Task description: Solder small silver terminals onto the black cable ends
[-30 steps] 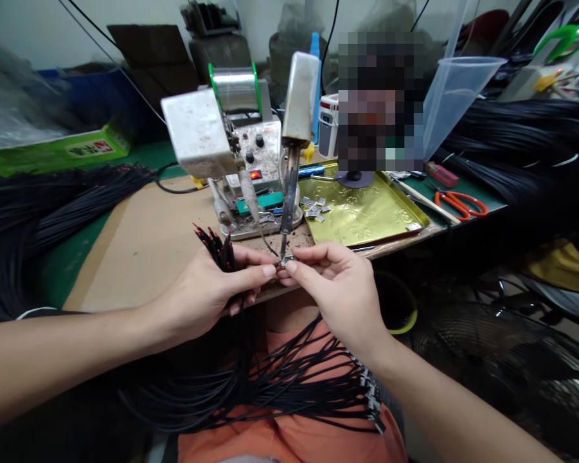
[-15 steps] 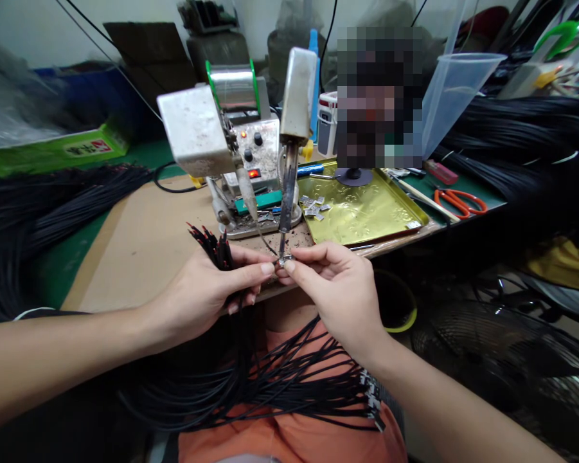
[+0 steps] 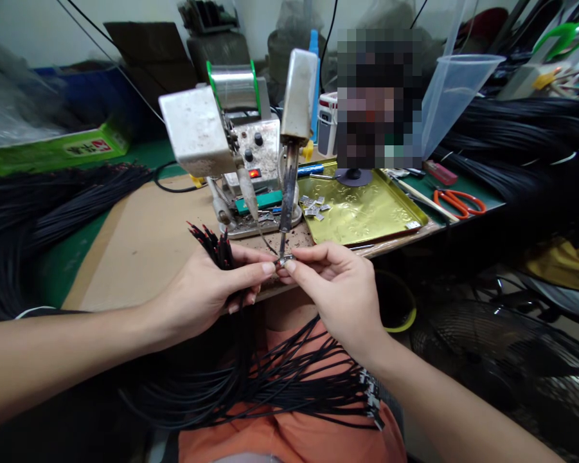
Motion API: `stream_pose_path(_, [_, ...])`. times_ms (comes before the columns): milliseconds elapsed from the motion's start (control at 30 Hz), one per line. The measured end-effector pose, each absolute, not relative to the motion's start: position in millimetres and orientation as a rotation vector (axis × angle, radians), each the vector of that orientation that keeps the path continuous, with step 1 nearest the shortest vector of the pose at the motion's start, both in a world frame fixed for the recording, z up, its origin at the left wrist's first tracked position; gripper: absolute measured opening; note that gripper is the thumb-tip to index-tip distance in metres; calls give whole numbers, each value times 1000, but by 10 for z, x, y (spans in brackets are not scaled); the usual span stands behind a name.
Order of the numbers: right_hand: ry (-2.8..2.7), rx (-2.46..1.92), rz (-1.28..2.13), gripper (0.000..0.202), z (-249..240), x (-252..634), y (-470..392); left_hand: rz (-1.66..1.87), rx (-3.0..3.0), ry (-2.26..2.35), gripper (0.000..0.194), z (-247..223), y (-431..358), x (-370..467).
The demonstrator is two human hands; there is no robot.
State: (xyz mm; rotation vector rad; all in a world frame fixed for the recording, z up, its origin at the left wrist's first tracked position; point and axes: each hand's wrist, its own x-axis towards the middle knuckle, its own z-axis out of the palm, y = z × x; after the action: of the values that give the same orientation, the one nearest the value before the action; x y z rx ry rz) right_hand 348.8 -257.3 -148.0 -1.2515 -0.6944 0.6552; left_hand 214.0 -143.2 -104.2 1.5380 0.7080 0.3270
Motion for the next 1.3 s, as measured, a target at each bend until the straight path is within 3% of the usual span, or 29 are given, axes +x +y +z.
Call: stream_pose_path(1300, [-698,-1264,634,18,-1464,3443,-2595,349,1465,650,19,-1066,-1434,2141])
